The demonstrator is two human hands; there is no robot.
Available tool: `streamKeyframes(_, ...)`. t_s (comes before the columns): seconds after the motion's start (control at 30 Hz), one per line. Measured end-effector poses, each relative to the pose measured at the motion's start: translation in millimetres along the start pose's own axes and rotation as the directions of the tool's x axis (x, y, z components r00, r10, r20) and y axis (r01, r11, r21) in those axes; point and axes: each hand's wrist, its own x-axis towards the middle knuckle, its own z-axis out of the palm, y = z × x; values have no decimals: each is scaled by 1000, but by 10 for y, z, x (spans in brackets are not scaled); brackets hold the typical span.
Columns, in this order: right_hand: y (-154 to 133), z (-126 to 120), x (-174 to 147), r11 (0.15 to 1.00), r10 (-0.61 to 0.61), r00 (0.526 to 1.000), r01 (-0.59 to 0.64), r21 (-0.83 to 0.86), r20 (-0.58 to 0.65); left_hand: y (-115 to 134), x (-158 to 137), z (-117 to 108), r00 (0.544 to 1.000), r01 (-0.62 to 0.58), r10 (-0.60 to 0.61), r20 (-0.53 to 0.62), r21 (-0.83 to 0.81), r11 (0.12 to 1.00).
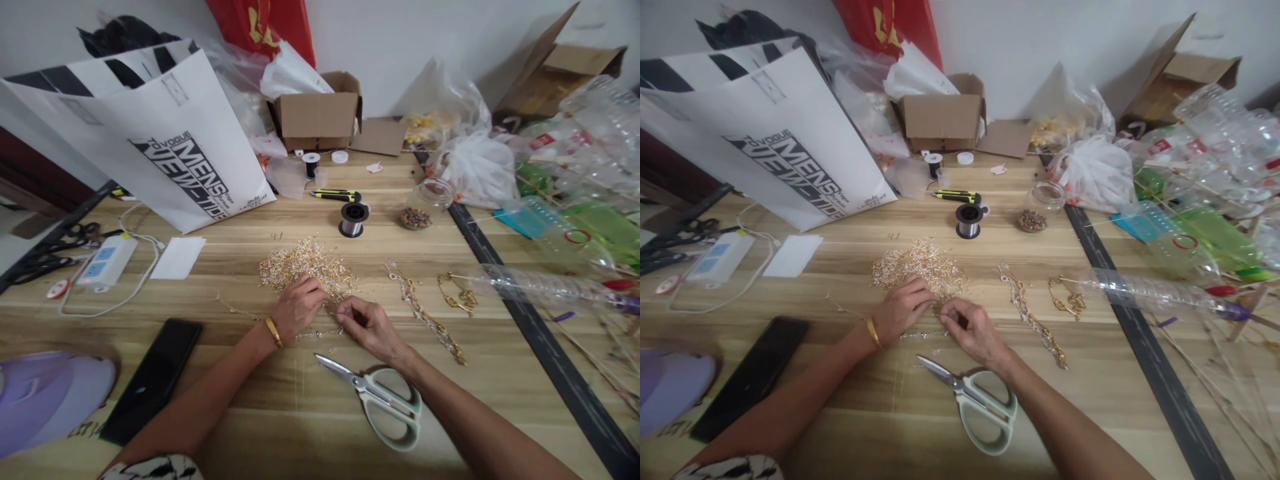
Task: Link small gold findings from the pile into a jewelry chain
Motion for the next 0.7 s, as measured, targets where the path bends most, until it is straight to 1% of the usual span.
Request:
streamKeyframes(0.13,-13,-7,-3,999,30,999,-29,37,-12,-42,8,31,994,28,-39,-97,-120,992)
streamKeyframes(0.23,-26,-6,-1,994,67,997,-64,88,-31,-59,19,34,989,31,-55,-136,-171,985)
streamKeyframes(0.47,-68,1,30,956,159,984,-133,260,-80,-57,36,0,989,29,-68,-132,-276,961)
streamKeyframes(0.57,-76,2,38,950,175,979,-140,280,-105,-58,38,-12,990,13,-55,-129,-304,953)
streamKeyframes(0.7,-69,2,38,954,163,980,-128,272,-113,-47,39,-30,996,-8,-20,-89,-306,952)
